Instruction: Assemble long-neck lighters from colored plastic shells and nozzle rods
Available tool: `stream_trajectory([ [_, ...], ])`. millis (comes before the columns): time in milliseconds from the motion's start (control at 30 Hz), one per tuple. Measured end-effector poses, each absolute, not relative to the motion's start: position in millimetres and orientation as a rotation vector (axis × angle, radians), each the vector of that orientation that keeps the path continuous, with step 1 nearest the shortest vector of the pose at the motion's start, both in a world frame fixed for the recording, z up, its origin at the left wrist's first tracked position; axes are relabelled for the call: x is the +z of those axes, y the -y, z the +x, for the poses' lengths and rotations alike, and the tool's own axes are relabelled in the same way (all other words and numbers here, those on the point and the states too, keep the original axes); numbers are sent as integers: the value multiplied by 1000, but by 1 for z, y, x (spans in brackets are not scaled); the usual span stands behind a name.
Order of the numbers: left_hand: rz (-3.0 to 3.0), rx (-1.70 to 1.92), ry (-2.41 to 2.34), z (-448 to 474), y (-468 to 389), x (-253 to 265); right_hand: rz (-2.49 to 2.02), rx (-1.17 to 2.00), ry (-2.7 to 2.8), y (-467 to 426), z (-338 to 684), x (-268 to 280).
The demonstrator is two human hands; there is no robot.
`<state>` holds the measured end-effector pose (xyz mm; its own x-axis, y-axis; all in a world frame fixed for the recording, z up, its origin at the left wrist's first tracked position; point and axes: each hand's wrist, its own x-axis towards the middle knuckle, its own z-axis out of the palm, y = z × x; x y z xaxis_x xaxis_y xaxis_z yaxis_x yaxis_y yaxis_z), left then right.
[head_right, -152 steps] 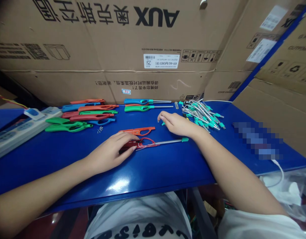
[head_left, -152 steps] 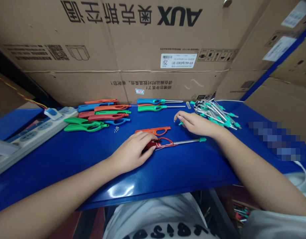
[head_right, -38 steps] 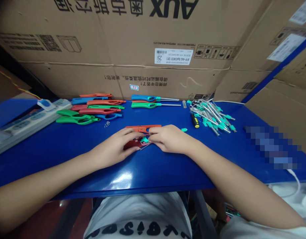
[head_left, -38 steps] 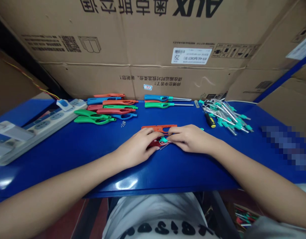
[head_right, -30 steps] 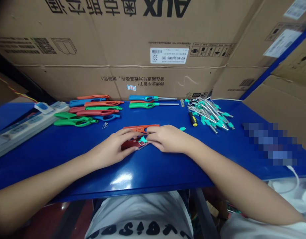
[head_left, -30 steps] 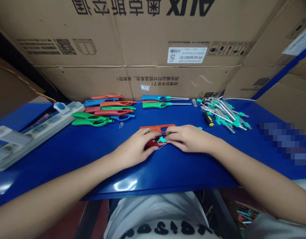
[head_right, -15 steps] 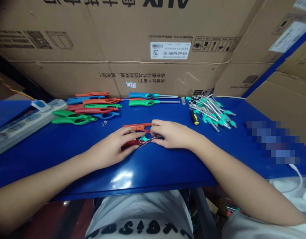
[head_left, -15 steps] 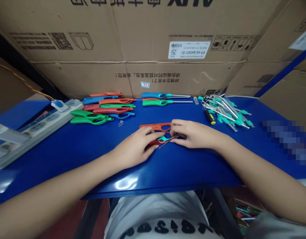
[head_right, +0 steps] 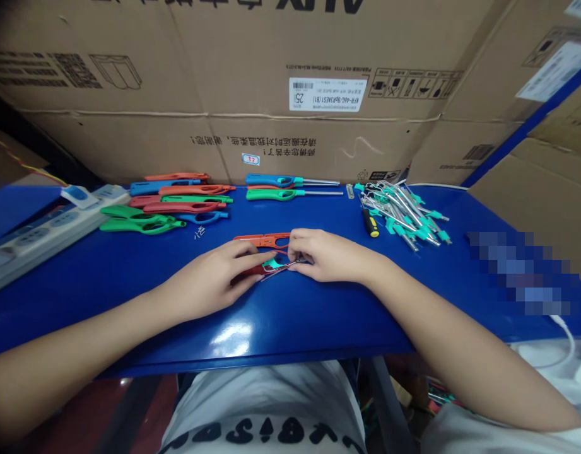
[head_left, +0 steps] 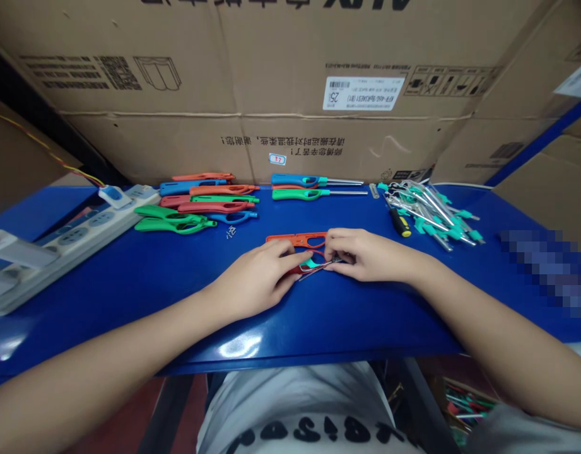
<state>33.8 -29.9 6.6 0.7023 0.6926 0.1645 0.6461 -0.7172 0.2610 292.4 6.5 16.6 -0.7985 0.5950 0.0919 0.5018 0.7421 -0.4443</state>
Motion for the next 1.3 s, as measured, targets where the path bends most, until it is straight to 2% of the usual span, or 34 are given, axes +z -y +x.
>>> stream_trajectory([
  [1000, 2790, 330, -1115, 36, 35, 7, -903, 664, 2601, -8, 285, 8],
  [1300, 2715, 459, -1136, 38, 33, 1, -918, 653, 2544, -10, 282, 2],
])
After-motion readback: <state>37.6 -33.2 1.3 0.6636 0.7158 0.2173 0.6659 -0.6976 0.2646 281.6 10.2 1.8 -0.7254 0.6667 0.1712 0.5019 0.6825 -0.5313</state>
